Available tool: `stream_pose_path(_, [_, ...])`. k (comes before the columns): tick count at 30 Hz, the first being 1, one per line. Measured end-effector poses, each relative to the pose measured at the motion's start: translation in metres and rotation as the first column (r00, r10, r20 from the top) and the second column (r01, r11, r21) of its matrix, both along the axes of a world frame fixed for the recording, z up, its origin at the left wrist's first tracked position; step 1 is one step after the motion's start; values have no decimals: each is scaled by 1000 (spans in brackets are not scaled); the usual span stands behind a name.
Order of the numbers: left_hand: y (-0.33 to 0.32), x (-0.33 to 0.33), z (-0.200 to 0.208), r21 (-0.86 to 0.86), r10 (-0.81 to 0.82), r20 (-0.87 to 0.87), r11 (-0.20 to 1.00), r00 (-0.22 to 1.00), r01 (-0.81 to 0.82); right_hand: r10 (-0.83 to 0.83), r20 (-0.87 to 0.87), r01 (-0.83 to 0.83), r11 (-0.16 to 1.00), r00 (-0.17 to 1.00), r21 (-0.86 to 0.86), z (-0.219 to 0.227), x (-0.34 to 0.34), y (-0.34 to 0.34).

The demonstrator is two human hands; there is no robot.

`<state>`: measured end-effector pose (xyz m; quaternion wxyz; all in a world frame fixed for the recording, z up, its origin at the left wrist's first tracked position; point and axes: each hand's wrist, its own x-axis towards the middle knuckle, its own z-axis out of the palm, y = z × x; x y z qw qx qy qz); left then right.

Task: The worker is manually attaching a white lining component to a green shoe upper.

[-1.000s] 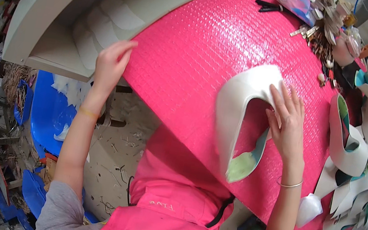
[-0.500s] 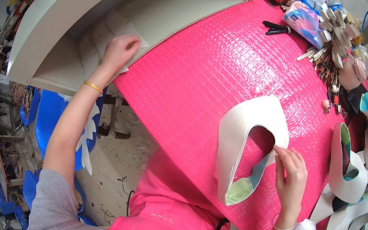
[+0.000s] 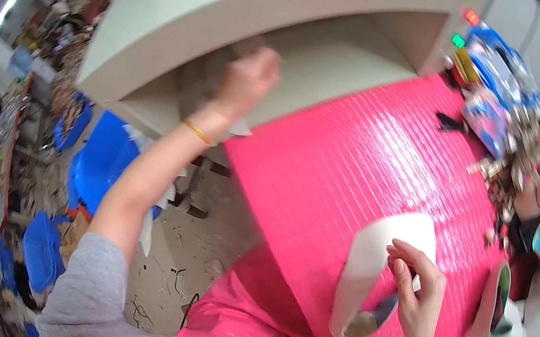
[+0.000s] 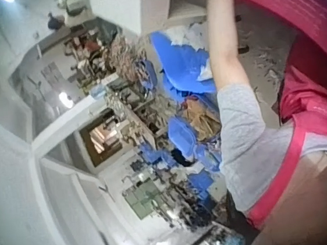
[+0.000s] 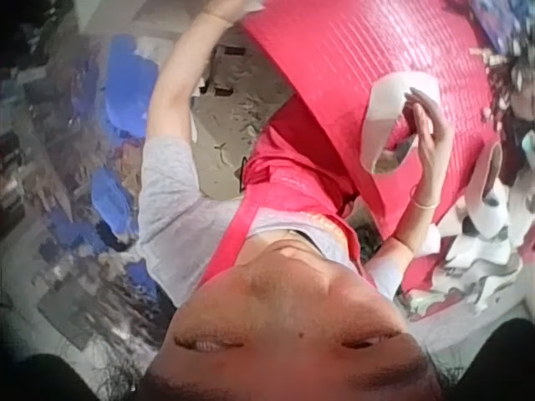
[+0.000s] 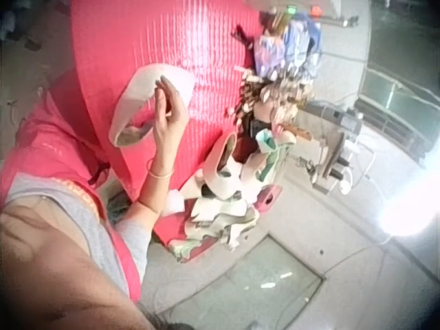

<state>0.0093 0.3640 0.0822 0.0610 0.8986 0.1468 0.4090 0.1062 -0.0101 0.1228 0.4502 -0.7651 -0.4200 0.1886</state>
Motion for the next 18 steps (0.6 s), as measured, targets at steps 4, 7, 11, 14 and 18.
stream_pose_path(4, [-58, 25, 33, -36, -142, 46, 989, 989, 144, 113, -795, -182, 983, 595, 4, -7, 12, 82])
stream_pose_path(7, [-84, 36, 46, 21, -316, -4, 949, 949, 316, 156, -921, -258, 964, 357, 63, -29, 27, 136])
stream_pose_path(11, [-124, 17, 71, 202, -344, -193, 903, 919, 380, 175, -890, -133, 983, 421, 130, -26, 28, 158])
stream_pose_path(14, [-148, 9, 71, 339, -588, -128, 731, 799, 592, 209, -877, -88, 978, 433, 189, -38, 32, 147])
stream_pose_path(18, [-193, -15, 75, 256, -697, -41, 686, 716, 681, 131, -821, 48, 981, 556, 189, -13, 22, 101])
